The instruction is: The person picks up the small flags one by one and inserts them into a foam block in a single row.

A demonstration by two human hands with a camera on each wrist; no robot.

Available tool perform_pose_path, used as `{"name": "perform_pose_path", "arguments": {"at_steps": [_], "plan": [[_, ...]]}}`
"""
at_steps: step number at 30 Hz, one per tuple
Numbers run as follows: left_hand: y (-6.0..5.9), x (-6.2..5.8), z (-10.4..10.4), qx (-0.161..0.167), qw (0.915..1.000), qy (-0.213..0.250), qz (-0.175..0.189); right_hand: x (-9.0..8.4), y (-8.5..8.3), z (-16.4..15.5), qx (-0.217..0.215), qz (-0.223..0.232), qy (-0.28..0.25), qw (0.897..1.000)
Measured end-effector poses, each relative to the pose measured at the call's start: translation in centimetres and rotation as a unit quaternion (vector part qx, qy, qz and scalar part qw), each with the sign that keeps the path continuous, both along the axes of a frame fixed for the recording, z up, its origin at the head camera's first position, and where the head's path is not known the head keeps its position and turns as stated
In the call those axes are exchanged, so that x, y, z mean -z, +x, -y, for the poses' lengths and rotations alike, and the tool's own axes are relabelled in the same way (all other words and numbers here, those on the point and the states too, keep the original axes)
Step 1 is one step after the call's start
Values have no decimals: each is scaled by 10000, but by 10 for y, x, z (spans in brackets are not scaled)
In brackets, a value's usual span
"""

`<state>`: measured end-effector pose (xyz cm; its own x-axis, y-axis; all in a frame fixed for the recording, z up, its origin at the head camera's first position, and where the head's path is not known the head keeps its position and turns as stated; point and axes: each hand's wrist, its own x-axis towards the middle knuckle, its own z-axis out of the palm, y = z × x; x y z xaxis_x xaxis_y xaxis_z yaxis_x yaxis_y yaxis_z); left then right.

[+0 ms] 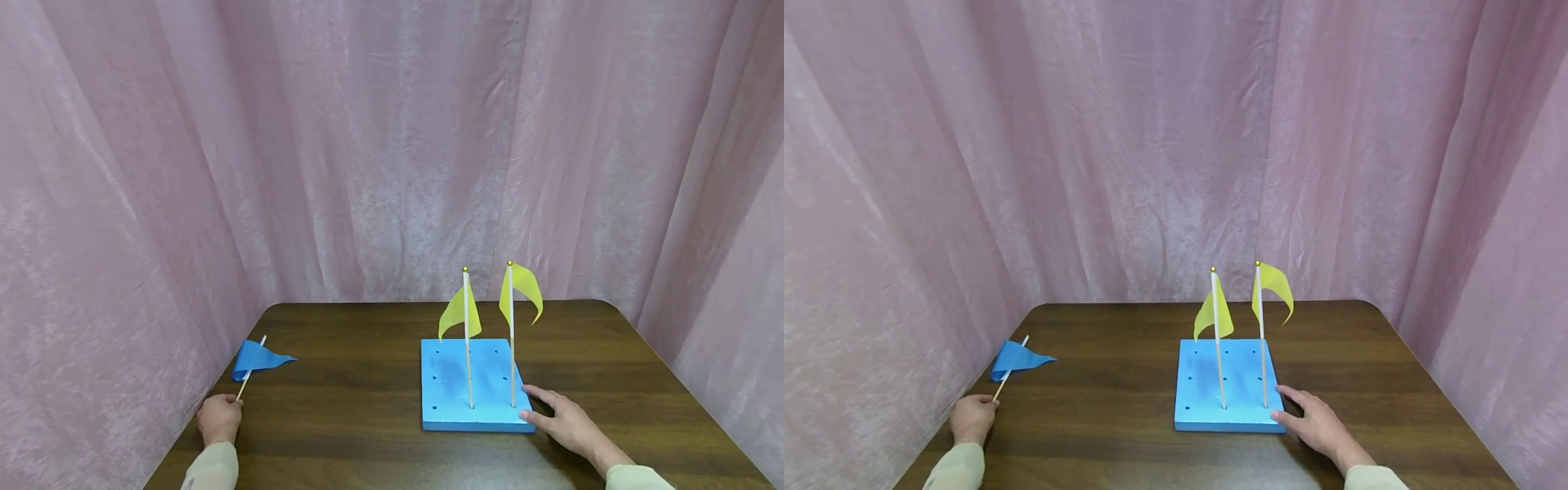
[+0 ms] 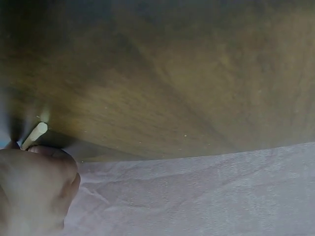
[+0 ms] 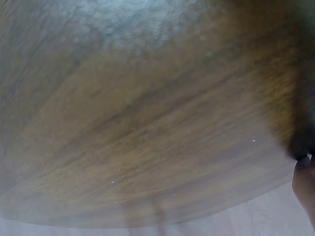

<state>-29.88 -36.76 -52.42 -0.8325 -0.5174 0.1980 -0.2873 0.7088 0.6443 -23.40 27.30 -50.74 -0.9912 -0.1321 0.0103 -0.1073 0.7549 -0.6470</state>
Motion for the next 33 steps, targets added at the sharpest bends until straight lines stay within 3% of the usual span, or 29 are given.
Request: {"name": "perform_pose_path", "arguments": {"at_steps": [11,19,33], "plan": [[1,-6,-3,-4,9995,-270,142,0,-1,1,-13,40,-3,10000],[-6,-1,-5,298,9979,-522,-240,-1,0,0,-35,63,-71,9999],[-15,-24,-38,643,9955,-350,-597,-2,1,-1,-67,48,-51,10000]]}}
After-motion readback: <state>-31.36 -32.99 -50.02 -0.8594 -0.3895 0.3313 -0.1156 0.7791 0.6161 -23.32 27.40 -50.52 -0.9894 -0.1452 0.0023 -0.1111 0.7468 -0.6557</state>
